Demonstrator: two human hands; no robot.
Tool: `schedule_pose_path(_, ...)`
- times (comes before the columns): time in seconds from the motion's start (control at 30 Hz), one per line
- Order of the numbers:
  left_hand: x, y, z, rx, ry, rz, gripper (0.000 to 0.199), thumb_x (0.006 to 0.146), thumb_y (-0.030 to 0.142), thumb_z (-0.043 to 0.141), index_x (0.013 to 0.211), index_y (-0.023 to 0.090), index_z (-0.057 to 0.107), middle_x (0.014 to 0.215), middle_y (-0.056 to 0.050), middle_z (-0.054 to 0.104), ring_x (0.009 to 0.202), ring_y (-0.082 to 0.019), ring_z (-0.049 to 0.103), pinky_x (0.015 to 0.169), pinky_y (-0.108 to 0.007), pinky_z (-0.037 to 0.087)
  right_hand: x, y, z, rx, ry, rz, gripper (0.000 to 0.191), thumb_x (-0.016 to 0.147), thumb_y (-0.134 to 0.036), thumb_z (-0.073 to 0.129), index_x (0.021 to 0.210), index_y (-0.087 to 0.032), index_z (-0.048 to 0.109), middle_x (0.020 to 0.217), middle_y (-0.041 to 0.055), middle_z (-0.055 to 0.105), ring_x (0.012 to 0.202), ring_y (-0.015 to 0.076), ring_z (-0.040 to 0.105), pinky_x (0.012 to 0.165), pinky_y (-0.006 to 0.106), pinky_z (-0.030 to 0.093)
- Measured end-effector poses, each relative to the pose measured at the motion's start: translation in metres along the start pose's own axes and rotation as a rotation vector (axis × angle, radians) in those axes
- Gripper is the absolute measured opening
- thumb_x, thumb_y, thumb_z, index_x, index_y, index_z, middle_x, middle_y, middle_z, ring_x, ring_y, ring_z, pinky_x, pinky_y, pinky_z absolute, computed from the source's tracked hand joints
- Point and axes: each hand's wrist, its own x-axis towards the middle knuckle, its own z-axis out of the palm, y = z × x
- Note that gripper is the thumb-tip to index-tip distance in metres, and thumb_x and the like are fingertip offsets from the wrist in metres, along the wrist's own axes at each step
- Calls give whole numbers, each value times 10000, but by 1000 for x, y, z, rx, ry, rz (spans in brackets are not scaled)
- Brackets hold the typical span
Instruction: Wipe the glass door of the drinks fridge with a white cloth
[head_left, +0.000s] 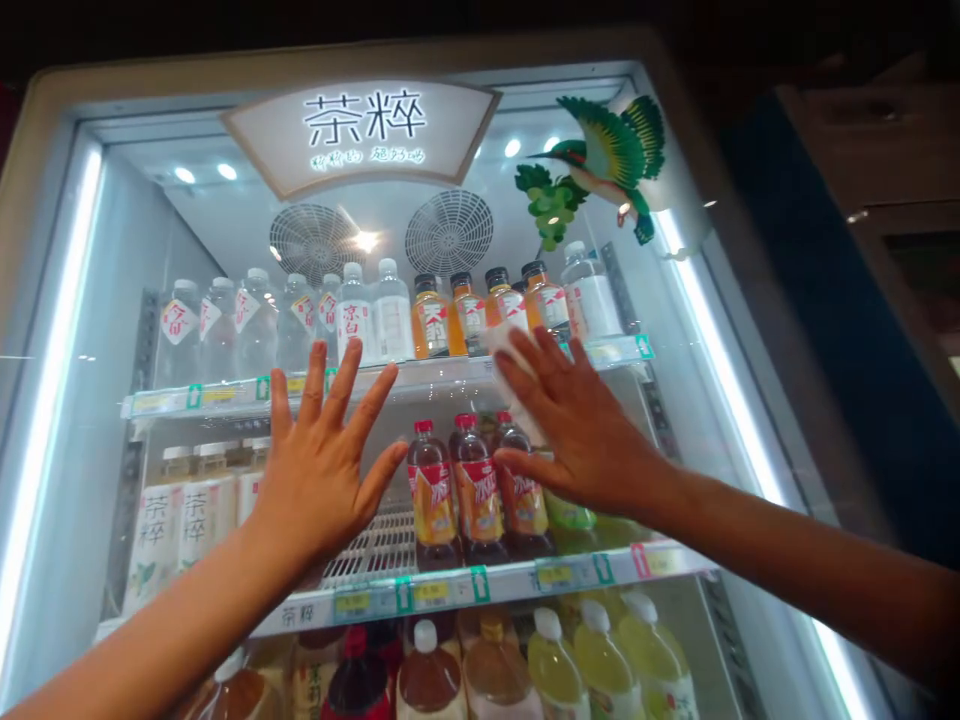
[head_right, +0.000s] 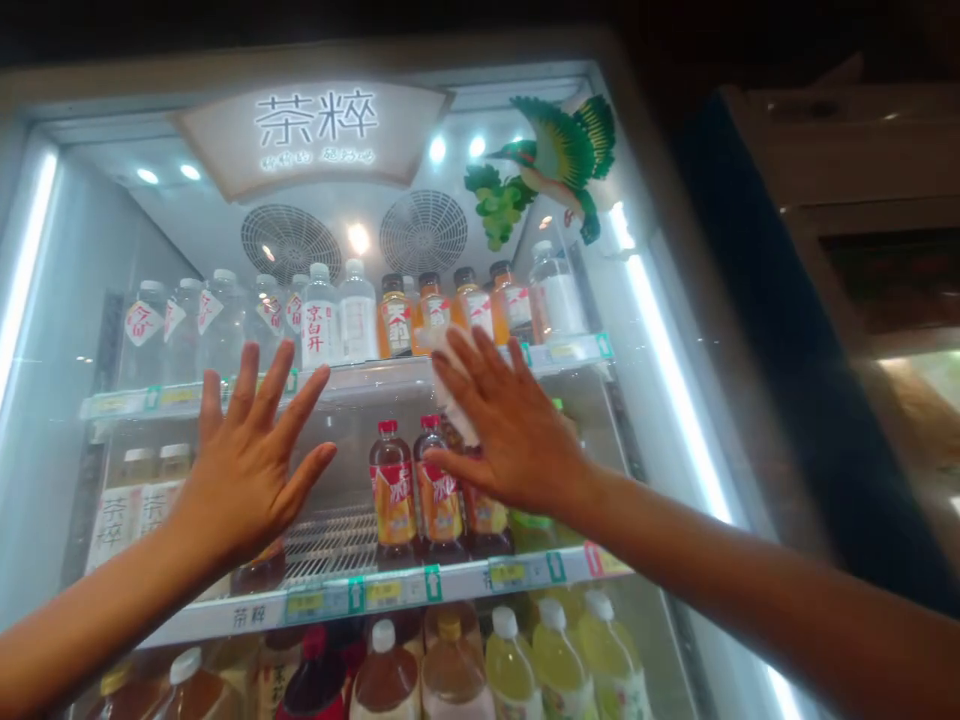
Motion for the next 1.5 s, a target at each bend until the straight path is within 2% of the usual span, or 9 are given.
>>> schedule_pose_path(0.07, 7, 21, 2, -13, -8, 2, 785, 1033, 494, 436, 1664, 414, -25, 1788, -20, 10, 1647, -350, -18, 1305, -679, 8, -16, 14, -5, 0, 21, 76, 966, 993, -744, 373, 1687, -175, 16, 1769, 152, 42, 1636, 352, -6, 1298, 652, 139)
schedule_pose_path(0.23, 17, 68, 4, -33, -1, 15, 792, 1025, 509, 449, 1672, 381, 11, 1786, -32, 13, 1648, -342, -39, 1304, -689, 13, -53, 26, -12, 30, -36, -24, 1007, 957, -809, 364, 1690, -187, 63, 1771, 120, 89, 1641, 323, 11, 1313, 597, 161)
schedule_pose_path(0.33, 13, 88, 4, -46, -3, 29, 798, 1021, 505, 462, 1676, 362, 29, 1784, -39, 7, 1646, -344, -55, 1302, -698, -1, -70, 30, -13, 15, 15, 128, 947, 998, -741, 363, 1689, -169, 60, 1769, 144, 68, 1639, 337, -9, 1300, 648, 135)
schedule_pose_path(0.47, -1, 101, 3, -52, -12, -17, 818, 1011, 482, 496, 1675, 358, 36, 1779, -33, -13, 1644, -346, -70, 1298, -713, -5, -79, 13, -13, 46, -3, 88, 1024, 963, -784, 389, 1685, -134, 65, 1768, 154, 46, 1636, 356, -25, 1293, 654, 175)
schedule_pose_path(0.53, -9, 102, 2, -43, -11, -38, 826, 1006, 477, 513, 1675, 361, 42, 1776, -23, -27, 1643, -337, -81, 1300, -712, -11, -72, 3, -12, 50, -28, 28, 1028, 951, -800, 393, 1684, -143, 96, 1767, 140, 100, 1640, 334, -7, 1301, 623, 198)
schedule_pose_path(0.63, -19, 98, -1, -20, -15, -59, 830, 1003, 467, 529, 1674, 362, 52, 1773, -16, -41, 1643, -324, -95, 1301, -708, -20, -50, -5, -7, 35, 11, 120, 972, 982, -758, 378, 1677, -131, 118, 1756, 164, 141, 1640, 331, 5, 1298, 638, 184)
schedule_pose_path(0.73, -29, 87, -6, 4, -11, -88, 848, 998, 449, 544, 1675, 357, 42, 1771, -22, -53, 1640, -327, -102, 1300, -711, -21, -33, -22, -1, 41, 58, 183, 996, 977, -757, 392, 1671, -101, 109, 1751, 199, 123, 1635, 362, -19, 1281, 676, 185)
schedule_pose_path(0.87, -42, 60, -14, 38, -28, -71, 858, 984, 465, 567, 1676, 349, 73, 1772, -27, -34, 1641, -334, -88, 1306, -697, -31, -20, -65, 8, 48, 10, 76, 1037, 923, -792, 475, 1645, -90, 230, 1746, 184, 171, 1636, 362, -3, 1293, 625, 220)
schedule_pose_path(1.5, -112, -113, -44, 57, -17, -105, 854, 996, 425, 563, 1666, 391, 35, 1771, -38, -6, 1638, -367, -54, 1268, -777, 5, 99, -204, 51, 44, 39, 166, 992, 960, -779, 394, 1656, -104, 186, 1755, 175, 138, 1638, 352, -11, 1298, 629, 206)
